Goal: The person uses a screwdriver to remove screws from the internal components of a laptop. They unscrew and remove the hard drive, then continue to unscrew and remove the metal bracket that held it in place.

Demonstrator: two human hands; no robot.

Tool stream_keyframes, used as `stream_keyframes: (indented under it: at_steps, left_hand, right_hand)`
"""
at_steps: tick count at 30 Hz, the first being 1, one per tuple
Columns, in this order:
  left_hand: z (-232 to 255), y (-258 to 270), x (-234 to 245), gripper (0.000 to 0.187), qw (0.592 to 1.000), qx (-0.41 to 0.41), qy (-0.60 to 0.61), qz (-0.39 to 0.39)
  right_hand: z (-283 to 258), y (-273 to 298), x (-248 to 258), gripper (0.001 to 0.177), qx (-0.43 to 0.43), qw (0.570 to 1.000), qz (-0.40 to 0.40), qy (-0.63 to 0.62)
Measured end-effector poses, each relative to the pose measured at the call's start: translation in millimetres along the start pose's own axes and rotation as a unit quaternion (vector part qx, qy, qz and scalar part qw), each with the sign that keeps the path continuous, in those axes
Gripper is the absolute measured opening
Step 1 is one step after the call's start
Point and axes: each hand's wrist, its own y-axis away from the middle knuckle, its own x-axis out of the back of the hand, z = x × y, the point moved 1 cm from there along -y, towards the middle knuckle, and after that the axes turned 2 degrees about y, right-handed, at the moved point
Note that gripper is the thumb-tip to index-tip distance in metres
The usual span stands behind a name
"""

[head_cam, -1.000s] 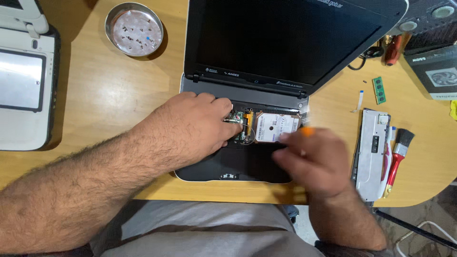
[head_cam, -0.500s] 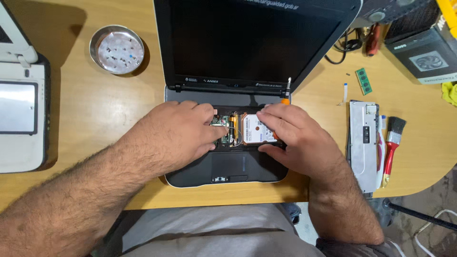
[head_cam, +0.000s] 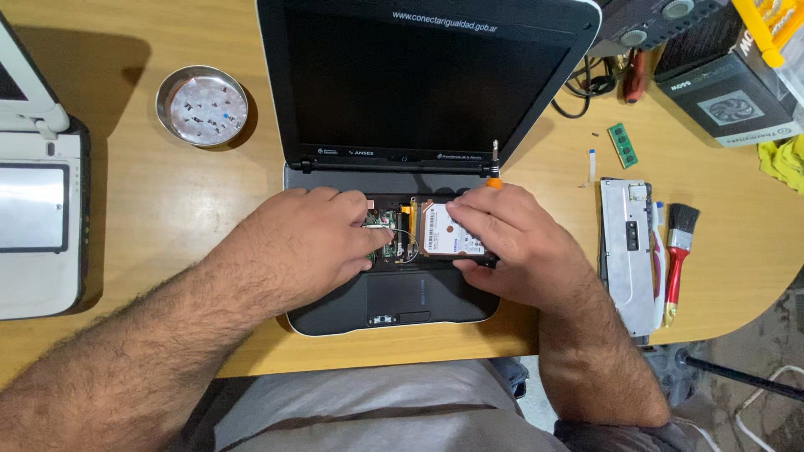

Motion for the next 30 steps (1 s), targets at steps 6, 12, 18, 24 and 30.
stream_keyframes:
  at_steps: [6, 12, 18, 24, 30]
  left_hand:
    - [0.0, -1.6, 4.3, 0.036, 0.999, 0.002, 0.014, -0.043]
    - [-1.1, -0.3, 0.5, 0.029, 1.0, -0.003, 0.007, -0.005]
    - [-1.8, 0.6, 1.7, 0.029, 1.0, -0.01, 0.005, -0.01]
    - [-3.0, 0.9, 0.9, 0.023, 0.999, -0.007, 0.032, -0.006]
    - [-3.5, -0.2, 0.7, 0.027, 0.999, -0.003, 0.024, -0.029]
  right_hand:
    - [2.0, 5.6, 8.5, 0.057, -0.009, 1.0, 0.016, -0.008]
    - [2.8, 10.7, 20.0, 0.057, -0.015, 0.994, 0.088, -0.058]
    - [5.8, 12.1, 26.4, 0.055, -0.003, 0.986, 0.157, -0.056]
    - [11.0, 41.9, 48.6, 0.061, -0.061, 0.969, 0.208, 0.119]
    - [16.5, 81.7, 63.7, 0.065, -0.177, 0.929, 0.266, 0.187]
